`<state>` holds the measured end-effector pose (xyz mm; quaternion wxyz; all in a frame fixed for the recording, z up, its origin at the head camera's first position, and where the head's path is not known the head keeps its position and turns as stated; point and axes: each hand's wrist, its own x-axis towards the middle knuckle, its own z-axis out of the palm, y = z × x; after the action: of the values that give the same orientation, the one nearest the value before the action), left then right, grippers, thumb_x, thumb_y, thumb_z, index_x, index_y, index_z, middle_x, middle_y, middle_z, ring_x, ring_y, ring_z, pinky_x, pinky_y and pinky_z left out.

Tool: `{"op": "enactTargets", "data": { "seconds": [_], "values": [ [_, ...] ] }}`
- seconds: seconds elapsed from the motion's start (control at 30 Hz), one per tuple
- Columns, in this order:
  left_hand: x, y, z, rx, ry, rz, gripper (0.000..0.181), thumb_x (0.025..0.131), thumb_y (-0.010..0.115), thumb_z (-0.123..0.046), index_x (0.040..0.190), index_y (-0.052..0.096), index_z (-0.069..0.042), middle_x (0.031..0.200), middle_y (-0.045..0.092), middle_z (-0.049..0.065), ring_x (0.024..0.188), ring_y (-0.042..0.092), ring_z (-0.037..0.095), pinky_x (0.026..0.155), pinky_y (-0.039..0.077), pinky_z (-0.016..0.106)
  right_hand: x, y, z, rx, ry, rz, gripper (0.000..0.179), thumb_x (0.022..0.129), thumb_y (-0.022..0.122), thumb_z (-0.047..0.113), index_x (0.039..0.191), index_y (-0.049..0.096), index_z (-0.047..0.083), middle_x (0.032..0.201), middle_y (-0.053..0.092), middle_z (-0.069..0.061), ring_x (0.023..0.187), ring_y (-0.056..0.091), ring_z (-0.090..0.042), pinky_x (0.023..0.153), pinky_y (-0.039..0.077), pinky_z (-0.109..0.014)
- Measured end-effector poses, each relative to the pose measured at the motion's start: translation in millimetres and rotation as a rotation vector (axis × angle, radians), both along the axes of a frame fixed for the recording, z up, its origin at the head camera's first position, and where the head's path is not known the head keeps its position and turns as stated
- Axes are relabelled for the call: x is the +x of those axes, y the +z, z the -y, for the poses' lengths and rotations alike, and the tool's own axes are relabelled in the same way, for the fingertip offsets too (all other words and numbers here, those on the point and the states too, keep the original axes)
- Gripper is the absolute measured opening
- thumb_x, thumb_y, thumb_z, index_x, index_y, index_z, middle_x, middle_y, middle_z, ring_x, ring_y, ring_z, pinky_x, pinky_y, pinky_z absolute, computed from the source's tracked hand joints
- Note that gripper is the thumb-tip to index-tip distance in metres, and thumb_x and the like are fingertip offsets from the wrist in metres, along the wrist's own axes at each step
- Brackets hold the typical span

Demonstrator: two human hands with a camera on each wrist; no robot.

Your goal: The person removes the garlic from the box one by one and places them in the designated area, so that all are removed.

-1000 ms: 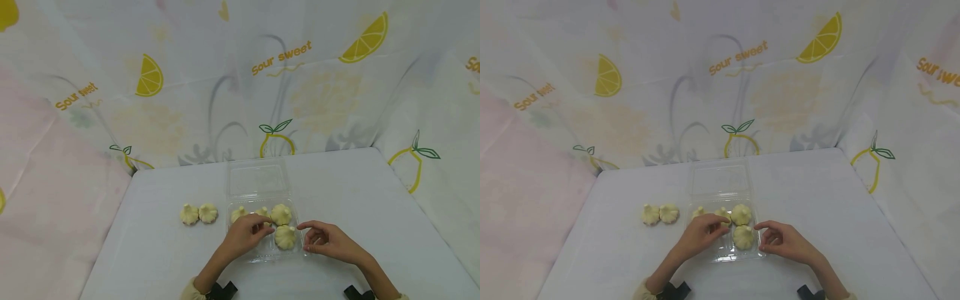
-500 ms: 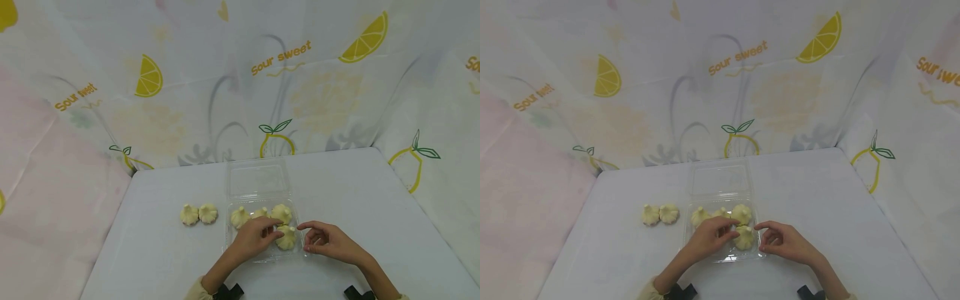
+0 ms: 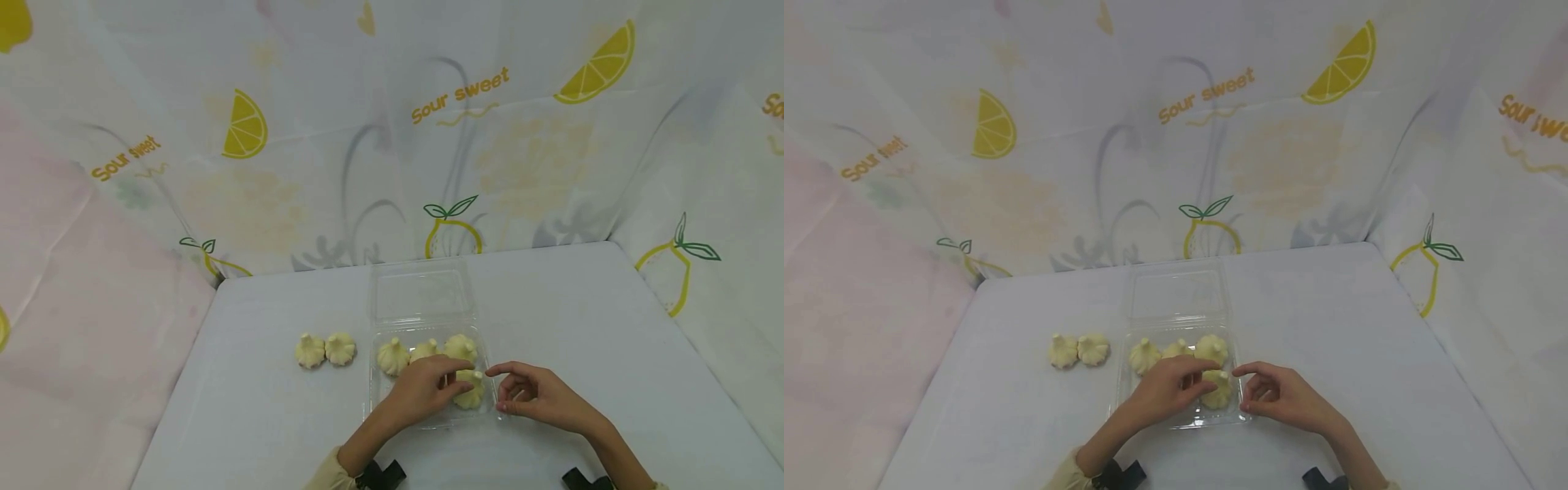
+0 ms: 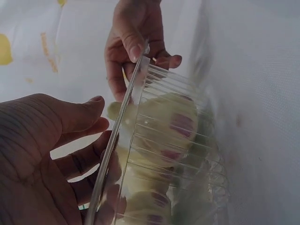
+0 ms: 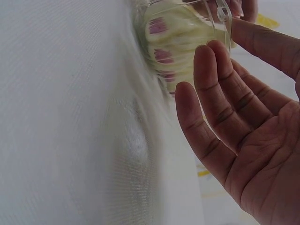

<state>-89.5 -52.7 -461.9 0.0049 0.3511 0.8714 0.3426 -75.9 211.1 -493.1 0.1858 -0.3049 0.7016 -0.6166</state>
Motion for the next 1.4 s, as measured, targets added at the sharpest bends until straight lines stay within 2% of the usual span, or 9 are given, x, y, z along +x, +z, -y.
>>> {"op": "enactTargets", "data": {
  "seconds": [0.13, 0.6, 0.8, 1.17, 1.4],
  "values": [
    [-1.2, -1.7, -0.7, 0.003, -0.022, -0.027, 0.023, 0.093, 0.070, -0.029, 0.114, 0.072, -0.019, 0.076, 0.057, -0.015, 0.066, 0.046, -0.007, 0.058, 0.039, 0.008, 0.1, 0.3, 1, 0.001, 0.003, -0.003, 0.047, 0.092, 0.068, 0.000, 0.135, 0.050, -0.002, 0.093, 0.066, -0.020, 0.083, 0.069, -0.031, 0.069, 0.057, -0.038],
    [-3.0, -3.0, -4.9, -0.031, -0.043, -0.013, 0.022, 0.093, 0.070, -0.031, 0.112, 0.072, -0.021, 0.074, 0.053, -0.016, 0.065, 0.045, -0.007, 0.057, 0.038, 0.009, 0.0, -0.5, 1, -0.005, 0.009, -0.009, 0.047, 0.092, 0.067, 0.000, 0.135, 0.050, -0.002, 0.093, 0.066, -0.020, 0.083, 0.069, -0.031, 0.069, 0.057, -0.037],
    [-2.9, -3.7, -6.2, -0.024, -0.040, -0.025, 0.018, 0.092, 0.071, -0.031, 0.106, 0.072, -0.020, 0.073, 0.052, -0.016, 0.064, 0.043, -0.007, 0.056, 0.037, 0.008, -0.2, -1.1, 0, 0.004, 0.001, -0.024, 0.047, 0.091, 0.068, -0.001, 0.134, 0.050, -0.004, 0.092, 0.067, -0.018, 0.081, 0.069, -0.028, 0.067, 0.057, -0.037],
    [-3.0, -1.3, -10.8, -0.078, -0.032, -0.022, 0.012, 0.090, 0.075, -0.025, 0.100, 0.073, -0.019, 0.073, 0.052, -0.015, 0.065, 0.043, -0.006, 0.055, 0.033, 0.008, -0.7, -1.1, 1, 0.022, -0.007, -0.018, 0.047, 0.091, 0.069, 0.001, 0.134, 0.050, -0.005, 0.091, 0.068, -0.014, 0.081, 0.069, -0.026, 0.068, 0.057, -0.036],
    [-2.6, -1.4, -10.3, -0.081, -0.023, -0.033, 0.012, 0.090, 0.074, -0.025, 0.100, 0.074, -0.018, 0.074, 0.054, -0.014, 0.065, 0.044, -0.006, 0.056, 0.033, 0.008, -0.9, -1.3, 0, 0.030, -0.011, -0.005, 0.047, 0.091, 0.069, 0.002, 0.133, 0.050, -0.006, 0.091, 0.067, -0.017, 0.081, 0.069, -0.029, 0.068, 0.057, -0.036]
  ]
}}
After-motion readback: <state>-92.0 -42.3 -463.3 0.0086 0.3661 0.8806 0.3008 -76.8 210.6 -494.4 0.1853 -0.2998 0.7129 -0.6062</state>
